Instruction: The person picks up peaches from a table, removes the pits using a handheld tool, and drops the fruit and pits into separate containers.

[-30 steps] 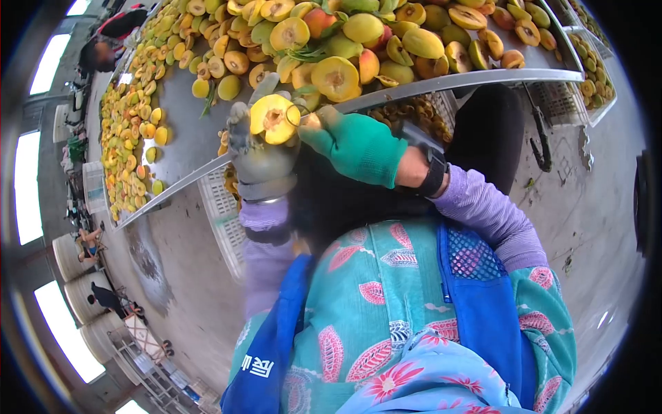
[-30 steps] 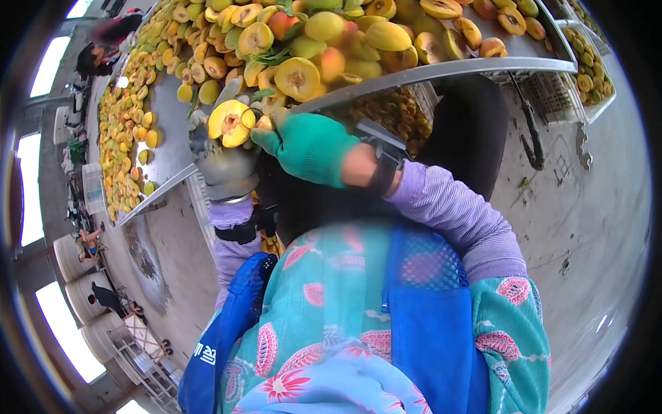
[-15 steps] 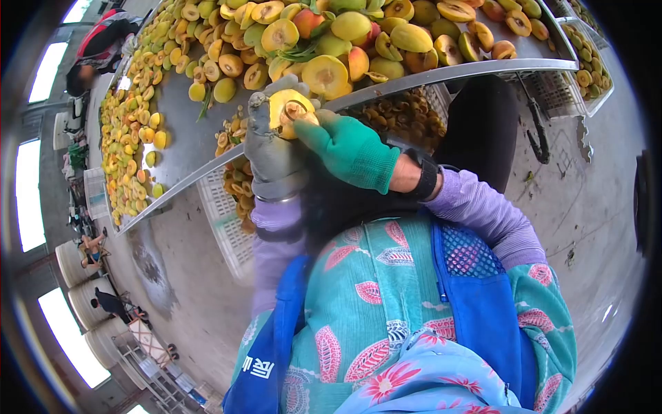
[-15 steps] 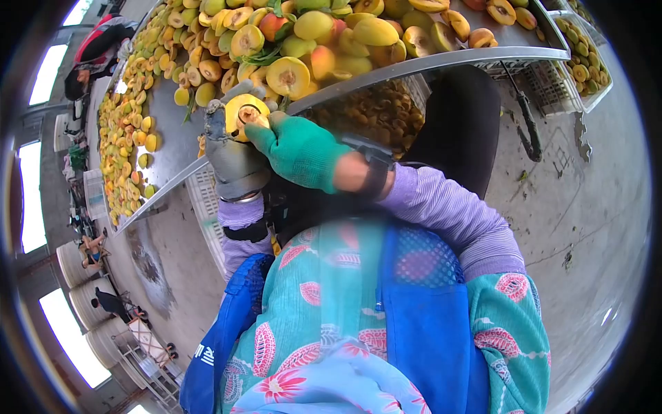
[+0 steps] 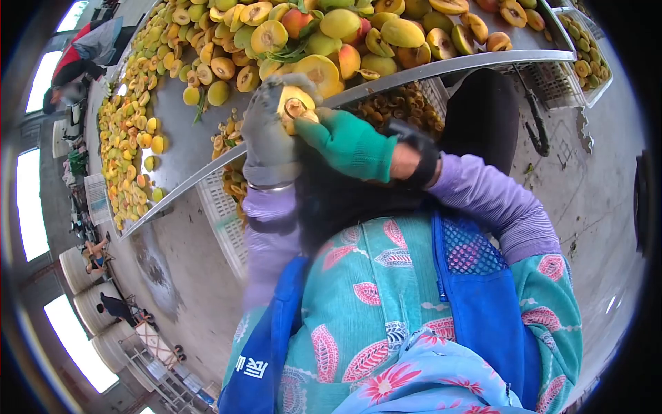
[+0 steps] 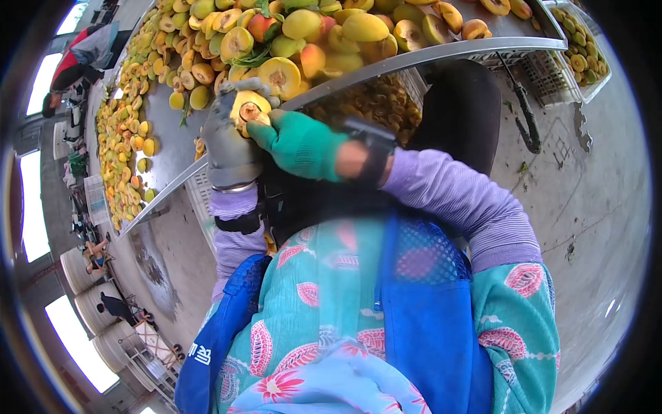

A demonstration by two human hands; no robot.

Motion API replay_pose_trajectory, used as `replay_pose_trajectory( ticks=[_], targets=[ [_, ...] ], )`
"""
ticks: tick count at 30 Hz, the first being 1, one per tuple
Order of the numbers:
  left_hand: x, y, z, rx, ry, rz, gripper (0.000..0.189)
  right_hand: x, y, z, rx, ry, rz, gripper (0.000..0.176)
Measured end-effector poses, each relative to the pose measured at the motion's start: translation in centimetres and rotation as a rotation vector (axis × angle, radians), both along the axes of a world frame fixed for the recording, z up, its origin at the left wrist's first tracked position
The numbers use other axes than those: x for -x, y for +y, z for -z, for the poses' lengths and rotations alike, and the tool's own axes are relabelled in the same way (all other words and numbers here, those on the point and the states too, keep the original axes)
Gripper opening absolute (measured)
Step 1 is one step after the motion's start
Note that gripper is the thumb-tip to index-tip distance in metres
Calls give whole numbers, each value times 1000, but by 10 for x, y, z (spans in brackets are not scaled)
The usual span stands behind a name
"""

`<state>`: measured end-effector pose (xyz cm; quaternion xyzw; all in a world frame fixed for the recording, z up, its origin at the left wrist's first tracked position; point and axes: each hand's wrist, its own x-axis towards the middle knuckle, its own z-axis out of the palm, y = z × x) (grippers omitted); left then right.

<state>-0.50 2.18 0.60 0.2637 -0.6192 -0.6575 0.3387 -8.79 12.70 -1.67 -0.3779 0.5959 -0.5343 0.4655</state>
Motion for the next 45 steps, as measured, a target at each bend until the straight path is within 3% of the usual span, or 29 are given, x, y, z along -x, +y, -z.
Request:
replay_pose_trajectory(
  ticks=[1,3,5,9,12,13,14,15,16,19,20,23,25,27,28,30,31,32,34,37,41,43,45],
  targets=[
    [3,0,-5,-176,38,14,21,-7,3,-13,-65,-148,31,50],
    [12,4,-9,-77,-7,-82,23,-16,-3,-24,-43,-416,133,49],
    [20,5,-2,-76,-23,-235,28,-7,5,-28,-76,-396,85,49],
    [22,-3,-8,-25,-119,-51,27,-18,-5,-10,12,-247,215,49],
    [24,-11,-10,-20,-153,23,25,-9,6,-38,-181,-450,131,48],
    [26,-11,-1,61,-84,6,26,-10,6,-37,-175,-402,117,46],
    [27,-14,3,145,-22,-10,26,-9,0,-12,-1,-220,107,42],
    [21,-19,-8,463,-219,70,21,-9,-10,27,177,-39,101,38],
    [15,-22,-19,772,-427,144,21,-5,-14,24,201,-42,81,37],
    [9,-26,-16,525,-302,97,21,-6,-12,-2,90,-285,66,36],
    [11,-28,-10,739,-233,66,24,-17,-17,6,95,-346,124,36],
    [17,-19,-14,385,-91,-31,23,-15,-14,-16,53,-528,130,37],
    [21,-9,-22,218,-16,-128,22,-8,-11,-26,-31,-443,60,41],
    [23,-6,-18,15,18,-100,22,9,-7,-22,-183,-142,-22,50],
    [24,-11,-9,484,-43,-134,24,4,-10,-12,67,35,80,48],
    [21,-10,-9,596,-71,4,34,-2,4,-17,120,350,241,37],
    [25,0,-14,-68,165,54,36,-6,3,-6,136,425,276,36],
    [27,5,-15,-88,182,27,37,-10,3,5,149,500,313,35],
    [29,12,-15,-122,218,-33,40,-12,5,-11,18,219,332,33],
    [25,12,-11,-113,213,-86,39,-7,5,-13,78,116,253,47],
    [26,17,-10,-94,231,-125,34,-6,8,-3,164,321,213,48],
    [24,14,-8,38,139,-121,38,-6,6,-6,137,243,211,48],
    [28,9,-7,98,78,-95,39,-7,11,-22,75,-90,185,48]
  ],
)
